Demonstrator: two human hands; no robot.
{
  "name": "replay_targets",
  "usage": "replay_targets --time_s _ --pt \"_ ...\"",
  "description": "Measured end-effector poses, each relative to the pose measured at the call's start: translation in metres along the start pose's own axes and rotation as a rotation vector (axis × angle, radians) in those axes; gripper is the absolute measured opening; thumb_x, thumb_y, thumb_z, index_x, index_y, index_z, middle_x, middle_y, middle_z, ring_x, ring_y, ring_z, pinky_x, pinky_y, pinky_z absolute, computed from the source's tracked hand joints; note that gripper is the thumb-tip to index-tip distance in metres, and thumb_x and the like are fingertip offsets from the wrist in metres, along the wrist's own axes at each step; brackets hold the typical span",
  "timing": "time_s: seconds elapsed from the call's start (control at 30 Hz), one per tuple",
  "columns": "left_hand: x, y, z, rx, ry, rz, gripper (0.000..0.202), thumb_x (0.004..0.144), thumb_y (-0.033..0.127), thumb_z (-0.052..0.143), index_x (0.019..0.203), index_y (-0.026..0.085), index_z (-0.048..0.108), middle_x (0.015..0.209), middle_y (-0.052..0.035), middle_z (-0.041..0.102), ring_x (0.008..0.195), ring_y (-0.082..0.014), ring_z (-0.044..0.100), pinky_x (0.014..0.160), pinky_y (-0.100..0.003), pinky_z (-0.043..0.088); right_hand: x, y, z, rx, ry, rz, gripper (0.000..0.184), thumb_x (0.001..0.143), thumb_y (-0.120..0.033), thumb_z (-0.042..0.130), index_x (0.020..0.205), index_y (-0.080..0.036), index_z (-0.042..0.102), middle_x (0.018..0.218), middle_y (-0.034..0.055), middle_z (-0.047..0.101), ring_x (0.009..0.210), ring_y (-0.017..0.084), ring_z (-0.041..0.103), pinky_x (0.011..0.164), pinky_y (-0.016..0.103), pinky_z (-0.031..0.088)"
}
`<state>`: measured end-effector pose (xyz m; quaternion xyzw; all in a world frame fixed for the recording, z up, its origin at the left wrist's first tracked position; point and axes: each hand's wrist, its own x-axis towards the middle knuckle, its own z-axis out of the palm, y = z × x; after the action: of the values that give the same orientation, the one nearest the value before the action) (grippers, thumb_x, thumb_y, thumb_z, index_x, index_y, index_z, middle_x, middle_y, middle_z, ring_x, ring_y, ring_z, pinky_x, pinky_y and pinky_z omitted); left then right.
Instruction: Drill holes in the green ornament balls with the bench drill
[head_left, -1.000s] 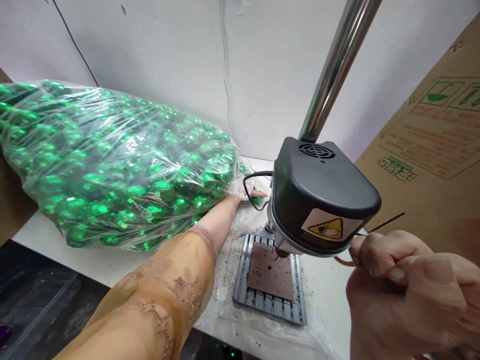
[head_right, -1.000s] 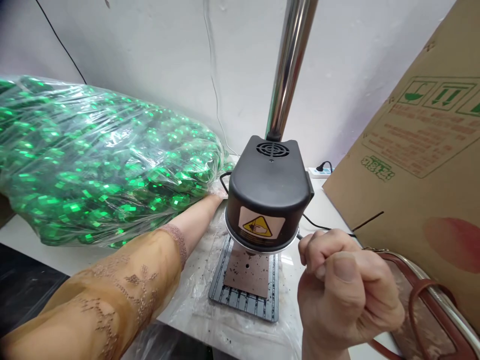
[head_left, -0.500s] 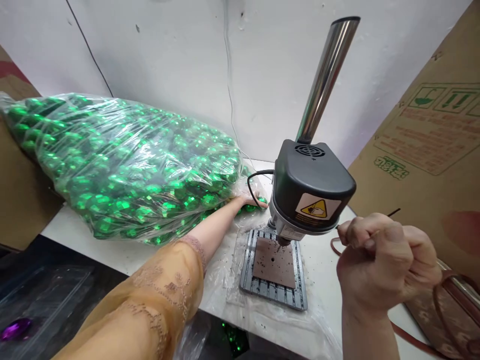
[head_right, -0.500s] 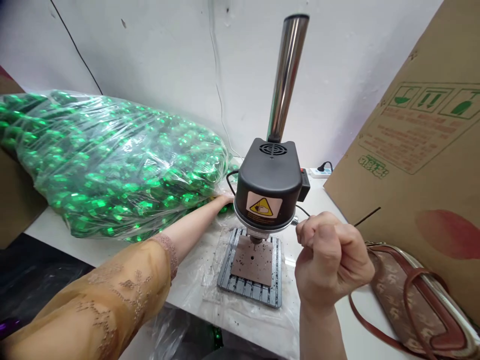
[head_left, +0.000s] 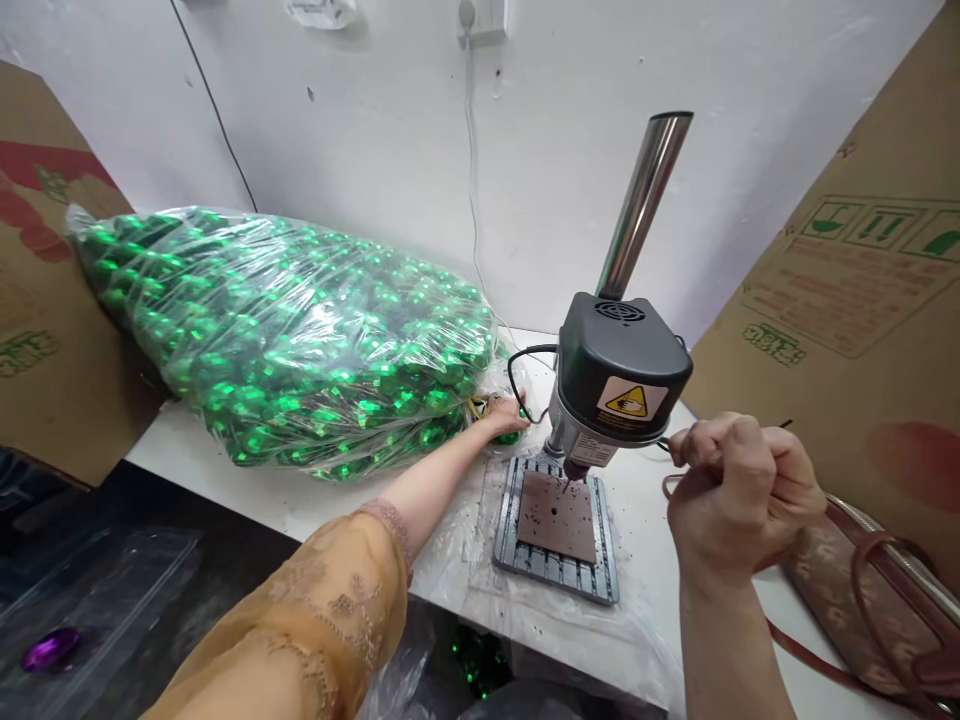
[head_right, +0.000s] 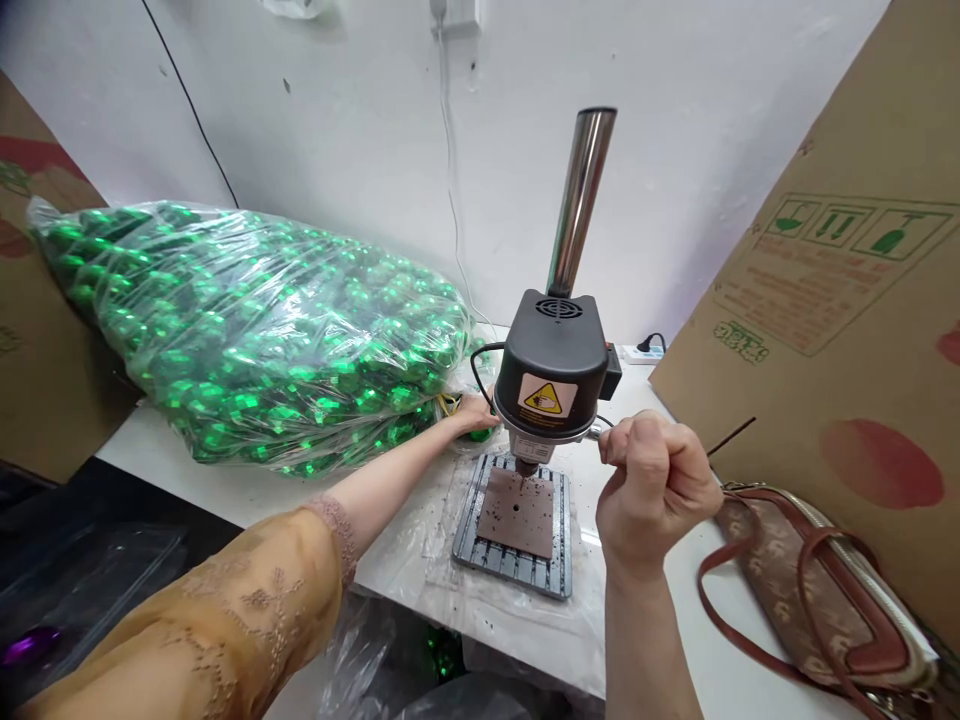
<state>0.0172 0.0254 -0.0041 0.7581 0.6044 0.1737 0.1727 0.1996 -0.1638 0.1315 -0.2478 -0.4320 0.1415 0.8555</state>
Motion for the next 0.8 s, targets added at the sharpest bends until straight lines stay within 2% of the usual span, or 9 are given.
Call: replay_targets --time_s 0.07,0.13,0.3,0.43,0.53,0.67,0.8 --pt "-0.004 0.001 0.0 0.052 -0.045 -0.003 0.056 0.086 0.038 0.07 0.14 0.023 0.063 0.139 -0.0118 0.071 0.134 -0.033 0.061 0.117 -0.044 0.043 0.0 0.0 -0.001 0.002 -0.01 0.005 0.046 0.082 -0.036 0.075 0.055 -0.02 0.042 0.046 -0.0083 0.039 0.045 0.006 0.041 0.043 0.023 0.037" --pt "-0.009 0.001 0.0 0.084 -0.082 -0.007 0.053 0.087 0.04 0.069 0.137 0.024 0.065 0.143 -0.0125 0.069 0.138 -0.0351 0.058 0.12 -0.048 0.04 0.0 0.0 -0.002 0.003 -0.016 0.005 0.047 0.083 -0.036 0.075 0.055 -0.02 0.041 0.046 -0.0083 0.039 0.045 0.006 0.041 0.043 0.023 0.037" --pt "-0.021 -0.001 -0.003 0.112 -0.121 0.007 0.047 0.082 0.038 0.075 0.126 0.022 0.074 0.126 -0.0141 0.077 0.129 -0.0379 0.064 0.116 -0.047 0.044 0.0 0.001 -0.003 0.004 -0.019 -0.019 0.046 0.084 -0.035 0.073 0.055 -0.02 0.04 0.046 -0.0082 0.039 0.044 0.007 0.041 0.043 0.023 0.037" --pt "-0.034 -0.012 -0.013 0.067 -0.104 0.06 0.055 0.074 0.036 0.081 0.128 0.023 0.076 0.11 -0.0105 0.079 0.117 -0.0361 0.068 0.107 -0.042 0.05 0.0 0.0 -0.002 0.002 -0.025 -0.004 0.046 0.084 -0.036 0.074 0.056 -0.02 0.04 0.046 -0.0084 0.039 0.045 0.007 0.041 0.043 0.023 0.037" --pt "-0.05 -0.024 -0.02 0.035 -0.093 0.104 0.055 0.075 0.042 0.082 0.128 0.026 0.077 0.105 -0.0085 0.077 0.115 -0.034 0.067 0.105 -0.039 0.051 0.0 0.001 -0.003 0.006 -0.027 0.005 0.046 0.084 -0.036 0.074 0.056 -0.02 0.041 0.046 -0.0084 0.04 0.044 0.007 0.04 0.043 0.024 0.036" --pt "-0.074 -0.035 -0.023 -0.002 -0.057 0.181 0.061 0.078 0.048 0.081 0.135 0.027 0.073 0.108 -0.0092 0.074 0.123 -0.0335 0.062 0.106 -0.039 0.05 0.0 0.003 -0.003 0.005 -0.01 -0.001 0.044 0.084 -0.033 0.072 0.056 -0.02 0.041 0.047 -0.0079 0.042 0.044 0.007 0.041 0.044 0.025 0.037" --pt "-0.099 -0.037 -0.016 -0.057 0.024 0.246 0.057 0.081 0.046 0.078 0.134 0.026 0.071 0.118 -0.0098 0.073 0.131 -0.0347 0.056 0.113 -0.046 0.046 0.0 0.003 -0.002 0.012 -0.002 -0.005 0.045 0.083 -0.033 0.073 0.055 -0.021 0.04 0.046 -0.0079 0.04 0.044 0.007 0.04 0.043 0.025 0.036"
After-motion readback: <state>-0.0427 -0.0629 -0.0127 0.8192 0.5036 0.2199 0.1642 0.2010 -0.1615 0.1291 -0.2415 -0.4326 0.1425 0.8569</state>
